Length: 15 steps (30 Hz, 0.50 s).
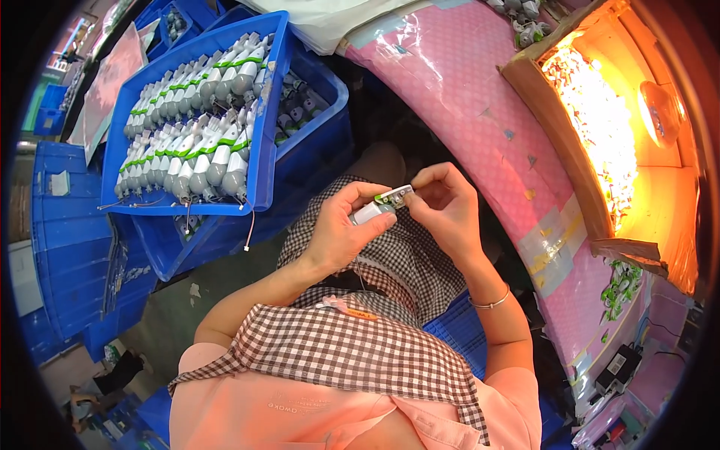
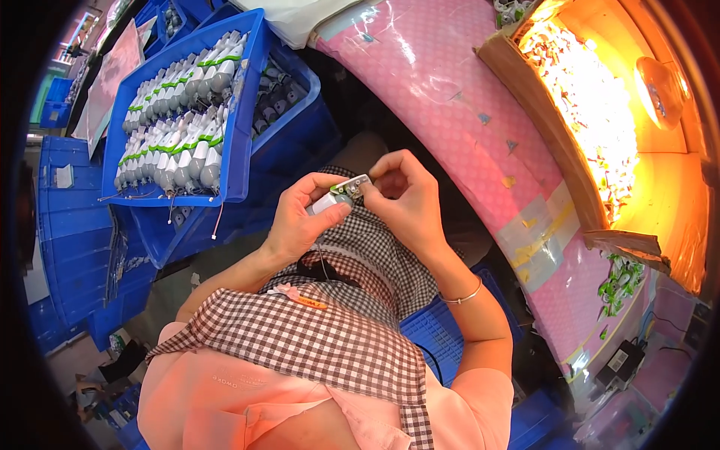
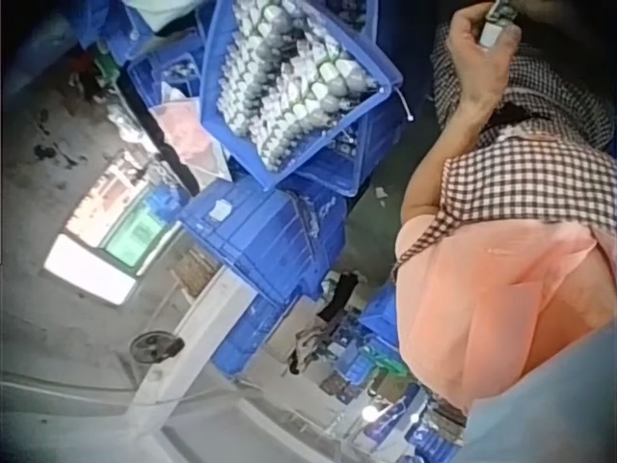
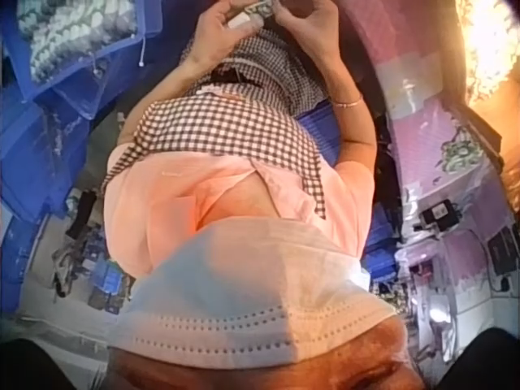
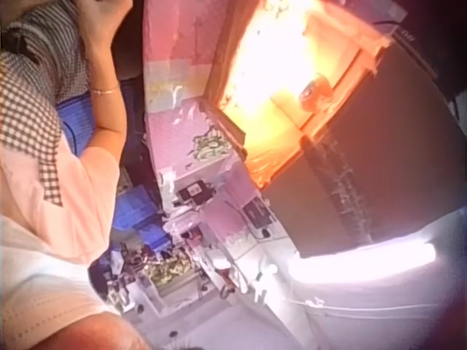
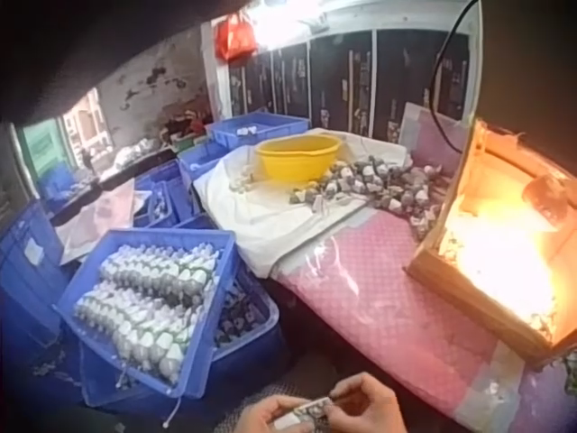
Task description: Packaging small toy components into plastic bags at a factory workstation.
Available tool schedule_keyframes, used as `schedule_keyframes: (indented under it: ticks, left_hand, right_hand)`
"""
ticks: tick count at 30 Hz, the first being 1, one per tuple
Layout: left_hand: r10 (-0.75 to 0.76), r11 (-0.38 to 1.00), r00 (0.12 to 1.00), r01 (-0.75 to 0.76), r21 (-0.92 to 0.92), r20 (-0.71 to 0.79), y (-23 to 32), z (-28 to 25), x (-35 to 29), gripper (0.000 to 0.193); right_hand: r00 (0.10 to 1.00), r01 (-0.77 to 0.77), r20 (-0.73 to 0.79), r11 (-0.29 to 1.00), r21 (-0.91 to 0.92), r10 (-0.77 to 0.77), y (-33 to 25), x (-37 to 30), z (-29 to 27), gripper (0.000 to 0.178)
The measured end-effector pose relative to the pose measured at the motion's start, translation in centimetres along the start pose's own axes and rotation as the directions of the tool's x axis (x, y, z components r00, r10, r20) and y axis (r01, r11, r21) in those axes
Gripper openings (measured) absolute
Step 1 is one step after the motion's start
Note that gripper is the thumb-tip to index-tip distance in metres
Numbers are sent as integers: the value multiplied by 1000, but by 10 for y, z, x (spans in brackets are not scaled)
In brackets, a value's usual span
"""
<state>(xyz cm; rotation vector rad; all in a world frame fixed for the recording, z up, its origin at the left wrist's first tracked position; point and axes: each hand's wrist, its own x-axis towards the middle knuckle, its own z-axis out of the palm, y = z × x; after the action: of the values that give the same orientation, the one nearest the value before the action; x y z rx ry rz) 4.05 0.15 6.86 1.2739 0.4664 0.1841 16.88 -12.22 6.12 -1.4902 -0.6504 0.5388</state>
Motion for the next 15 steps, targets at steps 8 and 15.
schedule_keyframes:
  ticks: [8,15]
  left_hand:
    - [0,996,998,-6,94,59,2,-5,10,32]
    - [266,836,964,-241,493,22,-17,12,24,35]
  right_hand:
    - [935,-355,88,918,176,344,-3,10,3,7]
    - [981,-149,-134,987,-63,140,14,-2,0,8]
